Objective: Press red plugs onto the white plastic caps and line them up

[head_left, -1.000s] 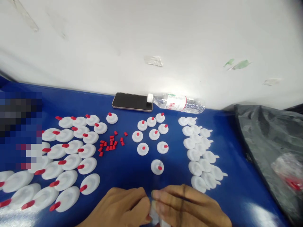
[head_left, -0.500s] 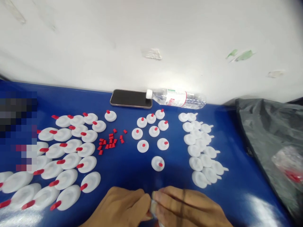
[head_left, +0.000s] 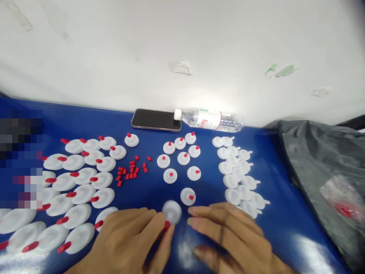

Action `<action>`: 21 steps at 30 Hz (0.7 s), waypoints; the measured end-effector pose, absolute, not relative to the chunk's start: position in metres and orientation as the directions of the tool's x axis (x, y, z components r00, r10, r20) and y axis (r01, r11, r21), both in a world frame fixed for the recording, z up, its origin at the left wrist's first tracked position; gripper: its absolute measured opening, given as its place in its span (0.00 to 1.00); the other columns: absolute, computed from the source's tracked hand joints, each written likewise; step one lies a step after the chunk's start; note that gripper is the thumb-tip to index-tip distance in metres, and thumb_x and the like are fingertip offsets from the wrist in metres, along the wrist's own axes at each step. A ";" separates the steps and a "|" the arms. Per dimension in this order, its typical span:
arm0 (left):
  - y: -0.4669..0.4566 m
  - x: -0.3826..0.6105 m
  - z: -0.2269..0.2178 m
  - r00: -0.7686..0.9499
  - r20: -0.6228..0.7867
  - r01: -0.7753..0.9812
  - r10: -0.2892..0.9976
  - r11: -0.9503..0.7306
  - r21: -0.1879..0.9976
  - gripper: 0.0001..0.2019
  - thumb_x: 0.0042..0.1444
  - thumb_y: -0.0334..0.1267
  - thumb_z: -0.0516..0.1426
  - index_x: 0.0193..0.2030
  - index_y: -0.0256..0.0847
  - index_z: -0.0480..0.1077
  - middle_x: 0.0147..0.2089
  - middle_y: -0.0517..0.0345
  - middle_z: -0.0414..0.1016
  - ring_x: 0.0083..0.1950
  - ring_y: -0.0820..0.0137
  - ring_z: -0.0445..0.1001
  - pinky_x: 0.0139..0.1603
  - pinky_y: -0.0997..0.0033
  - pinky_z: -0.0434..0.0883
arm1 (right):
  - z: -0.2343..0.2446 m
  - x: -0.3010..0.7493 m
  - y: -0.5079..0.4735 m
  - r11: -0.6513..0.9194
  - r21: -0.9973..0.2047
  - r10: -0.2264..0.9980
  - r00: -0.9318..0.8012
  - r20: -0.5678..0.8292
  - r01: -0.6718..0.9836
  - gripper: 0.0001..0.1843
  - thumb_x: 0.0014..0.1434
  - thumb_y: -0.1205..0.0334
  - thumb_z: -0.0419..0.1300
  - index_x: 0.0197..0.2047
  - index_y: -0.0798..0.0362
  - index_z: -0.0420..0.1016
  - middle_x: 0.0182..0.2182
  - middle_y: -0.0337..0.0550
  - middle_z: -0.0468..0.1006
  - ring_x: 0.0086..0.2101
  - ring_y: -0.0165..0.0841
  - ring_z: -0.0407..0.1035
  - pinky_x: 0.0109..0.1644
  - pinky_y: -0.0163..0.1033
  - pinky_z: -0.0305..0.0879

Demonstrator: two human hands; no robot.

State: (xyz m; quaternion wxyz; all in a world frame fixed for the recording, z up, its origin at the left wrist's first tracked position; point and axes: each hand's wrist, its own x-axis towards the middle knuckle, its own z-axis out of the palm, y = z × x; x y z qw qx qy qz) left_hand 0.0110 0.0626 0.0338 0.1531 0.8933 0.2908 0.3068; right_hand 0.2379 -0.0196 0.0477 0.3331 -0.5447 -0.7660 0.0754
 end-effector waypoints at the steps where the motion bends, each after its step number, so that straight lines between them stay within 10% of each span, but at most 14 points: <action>1: 0.066 0.012 0.037 0.647 0.447 0.442 0.618 -0.782 0.440 0.11 0.67 0.29 0.53 0.33 0.45 0.67 0.21 0.68 0.67 0.18 0.73 0.68 0.21 0.68 0.65 | 0.053 0.241 -0.018 0.341 -0.495 0.899 -0.124 0.420 0.799 0.14 0.65 0.58 0.65 0.54 0.39 0.78 0.44 0.33 0.88 0.39 0.36 0.84 0.46 0.36 0.82; 6: 0.076 0.014 0.034 0.672 0.432 0.491 0.602 -0.799 0.349 0.08 0.70 0.31 0.52 0.38 0.45 0.67 0.23 0.68 0.67 0.19 0.71 0.68 0.23 0.65 0.61 | 0.069 0.265 -0.006 0.122 -0.408 0.859 0.110 0.500 0.905 0.11 0.65 0.67 0.59 0.42 0.40 0.80 0.31 0.34 0.84 0.28 0.37 0.79 0.33 0.42 0.76; 13: 0.078 0.003 0.037 0.672 0.515 0.557 0.532 -0.822 0.121 0.04 0.68 0.31 0.56 0.40 0.42 0.70 0.27 0.62 0.75 0.27 0.67 0.73 0.29 0.63 0.65 | 0.072 0.306 0.012 -0.080 0.032 0.903 0.059 0.425 0.996 0.21 0.73 0.43 0.54 0.36 0.45 0.80 0.16 0.33 0.72 0.17 0.36 0.67 0.24 0.43 0.62; 21: 0.105 -0.006 0.050 0.790 0.332 0.603 0.516 -0.749 -0.274 0.23 0.64 0.23 0.42 0.49 0.40 0.77 0.43 0.47 0.82 0.43 0.54 0.76 0.43 0.51 0.75 | 0.058 0.299 0.009 0.092 -0.213 0.963 -0.032 0.269 0.973 0.09 0.70 0.56 0.60 0.38 0.43 0.80 0.27 0.32 0.82 0.22 0.31 0.74 0.36 0.39 0.76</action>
